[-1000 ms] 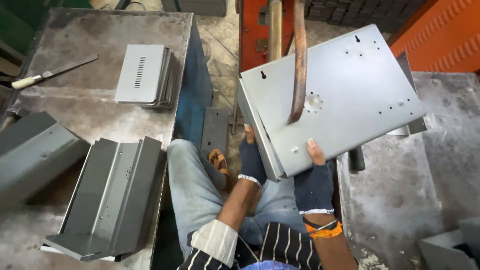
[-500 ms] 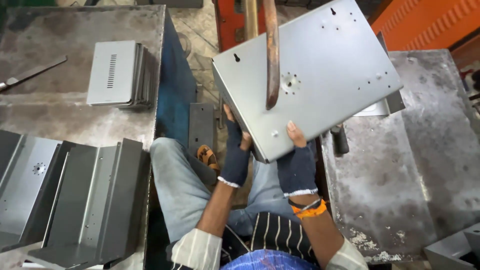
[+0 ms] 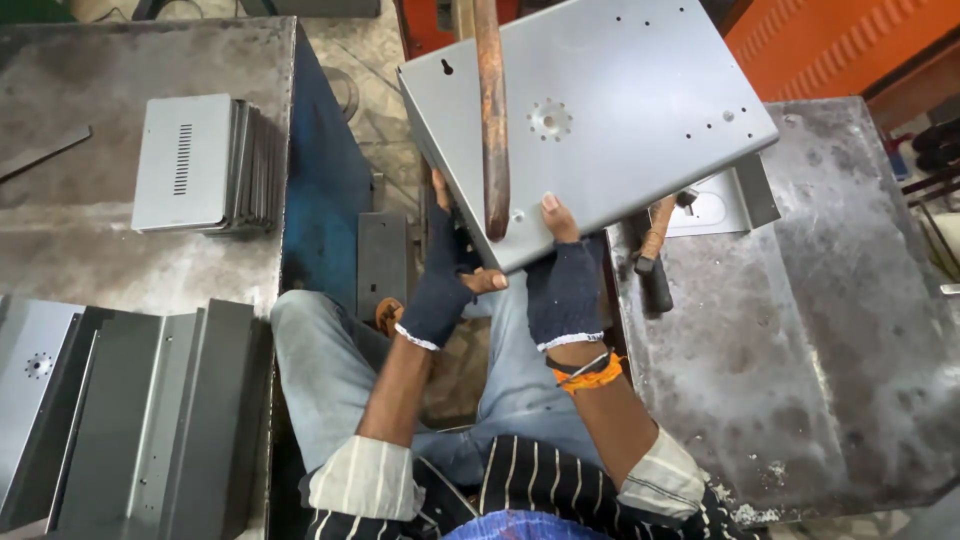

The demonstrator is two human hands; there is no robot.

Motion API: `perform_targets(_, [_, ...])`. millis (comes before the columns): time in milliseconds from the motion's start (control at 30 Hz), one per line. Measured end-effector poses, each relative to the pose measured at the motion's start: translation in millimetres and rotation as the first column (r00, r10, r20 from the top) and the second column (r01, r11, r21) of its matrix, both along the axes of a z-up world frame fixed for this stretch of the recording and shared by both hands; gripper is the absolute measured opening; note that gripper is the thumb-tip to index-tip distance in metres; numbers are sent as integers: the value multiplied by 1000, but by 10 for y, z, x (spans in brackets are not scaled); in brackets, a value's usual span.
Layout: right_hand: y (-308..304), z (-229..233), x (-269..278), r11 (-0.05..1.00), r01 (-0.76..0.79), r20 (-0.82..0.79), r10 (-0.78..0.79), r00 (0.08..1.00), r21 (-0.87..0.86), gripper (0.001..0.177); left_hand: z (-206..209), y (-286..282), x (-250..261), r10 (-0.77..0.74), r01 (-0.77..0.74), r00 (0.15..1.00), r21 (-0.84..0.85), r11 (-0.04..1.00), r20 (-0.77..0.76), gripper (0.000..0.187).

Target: Using a spot welding machine and hammer to assemble metal plates into enclosures.

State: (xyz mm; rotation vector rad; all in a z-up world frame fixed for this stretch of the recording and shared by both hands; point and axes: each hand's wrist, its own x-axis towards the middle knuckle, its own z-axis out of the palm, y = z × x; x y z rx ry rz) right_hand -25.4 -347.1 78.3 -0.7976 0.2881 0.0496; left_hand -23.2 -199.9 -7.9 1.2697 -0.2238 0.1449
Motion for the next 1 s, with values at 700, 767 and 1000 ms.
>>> perform_targets(700, [161,-77,80,996,84,33,-84,996,-2,41,161,199,129,-109,108,994,19,994,24,161])
perform_targets(767, [132,-159,93,997,70,27,-71,997,34,43,-69,210,207,-46,22,981,124,992,188,159])
perform_targets(1000, [133,-292,84,990,131,20,-133,991,53,41,-141,204,210,25,-73,961,167,983,274,157])
